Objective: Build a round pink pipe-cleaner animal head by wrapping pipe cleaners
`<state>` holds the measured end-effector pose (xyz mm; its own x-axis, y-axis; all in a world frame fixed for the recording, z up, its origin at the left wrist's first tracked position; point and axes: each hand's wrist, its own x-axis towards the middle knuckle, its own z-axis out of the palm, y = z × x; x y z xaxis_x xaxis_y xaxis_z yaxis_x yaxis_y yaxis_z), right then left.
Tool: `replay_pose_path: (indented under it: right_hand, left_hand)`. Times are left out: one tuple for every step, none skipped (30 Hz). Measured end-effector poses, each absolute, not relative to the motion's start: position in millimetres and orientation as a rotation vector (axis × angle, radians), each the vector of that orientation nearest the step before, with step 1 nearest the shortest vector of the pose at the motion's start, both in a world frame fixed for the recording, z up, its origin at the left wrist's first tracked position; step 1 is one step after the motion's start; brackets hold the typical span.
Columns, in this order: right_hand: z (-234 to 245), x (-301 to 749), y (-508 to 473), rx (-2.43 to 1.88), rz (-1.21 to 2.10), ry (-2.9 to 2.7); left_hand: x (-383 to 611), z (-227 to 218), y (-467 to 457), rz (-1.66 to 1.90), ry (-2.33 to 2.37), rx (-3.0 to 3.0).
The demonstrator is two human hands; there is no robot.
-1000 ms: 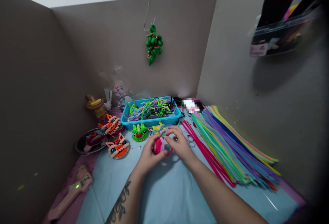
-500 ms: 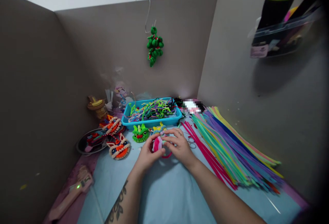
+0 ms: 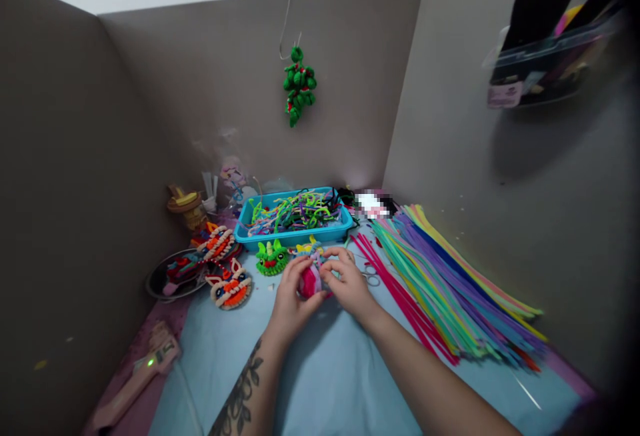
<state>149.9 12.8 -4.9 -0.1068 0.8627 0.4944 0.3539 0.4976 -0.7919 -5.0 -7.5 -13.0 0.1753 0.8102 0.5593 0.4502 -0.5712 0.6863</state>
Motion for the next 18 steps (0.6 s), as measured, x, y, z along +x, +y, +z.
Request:
replay_pose_path:
  right_hand:
    - [-6.4,149.3,13.8,-1.059,0.642,-1.694]
    - [-7.9,148.8,14.9,-1.069,0.682,-1.7]
    - [-9.3,148.6,16.2,-1.079,0.723,-1.707]
    - [-10.3,148.9,17.4,-1.088,0.763,-1.714]
    - [-10.8,149.5,18.5,-1.094,0.797,-1.72]
    - [-10.7,150.7,19.4,-1.1,0.82,-1.725]
    - [-9.9,152.2,20.1,-1.103,0.828,-1.73]
    - [-8.5,154.0,20.4,-1.1,0.819,-1.738]
    - [-6.7,155.9,20.4,-1.092,0.789,-1.75]
    - [-4.6,157.7,20.1,-1.08,0.741,-1.767]
    - [-2.5,159.2,19.4,-1.065,0.678,-1.792]
    - [-0.7,160.3,18.6,-1.043,0.607,-1.823]
    - [0.7,161.2,17.7,-1.017,0.535,-1.859]
    - [1.5,161.7,16.8,-0.99,0.467,-1.896]
    - [1.8,161.9,16.0,-0.967,0.408,-1.933]
    - [1.6,162.1,15.3,-0.948,0.359,-1.964]
    - [1.0,162.1,14.8,-0.937,0.318,-1.988]
    - [0.2,162.1,14.5,-0.932,0.286,-2.006]
  left_hand:
    - [-6.1,-14.3,-7.4,1.358,1.199,2.146]
    - [-7.3,-15.3,-7.3,1.347,1.209,2.191]
    - [-8.4,-15.8,-7.3,1.331,1.22,2.228]
    - [-9.3,-15.8,-7.3,1.315,1.23,2.255]
    - [-9.9,-15.4,-7.4,1.306,1.236,2.268]
    - [-10.2,-14.6,-7.5,1.303,1.235,2.264]
    - [-10.1,-13.5,-7.6,1.305,1.228,2.243]
    - [-10.0,-12.2,-7.6,1.307,1.219,2.206]
    - [-9.8,-10.9,-7.6,1.302,1.208,2.159]
    - [-9.8,-9.7,-7.5,1.287,1.199,2.105]
    - [-10.0,-8.7,-7.3,1.264,1.195,2.046]
    - [-10.6,-8.0,-6.9,1.235,1.197,1.984]
    - [-11.5,-7.6,-6.5,1.204,1.2,1.918]
    - [-12.6,-7.5,-6.0,1.176,1.203,1.851]
    - [-13.8,-7.8,-5.5,1.151,1.2,1.784]
    - [-14.9,-8.2,-5.0,1.129,1.191,1.722]
    - [-16.0,-8.8,-4.6,1.105,1.175,1.665]
    - [-16.8,-9.3,-4.2,1.081,1.154,1.62]
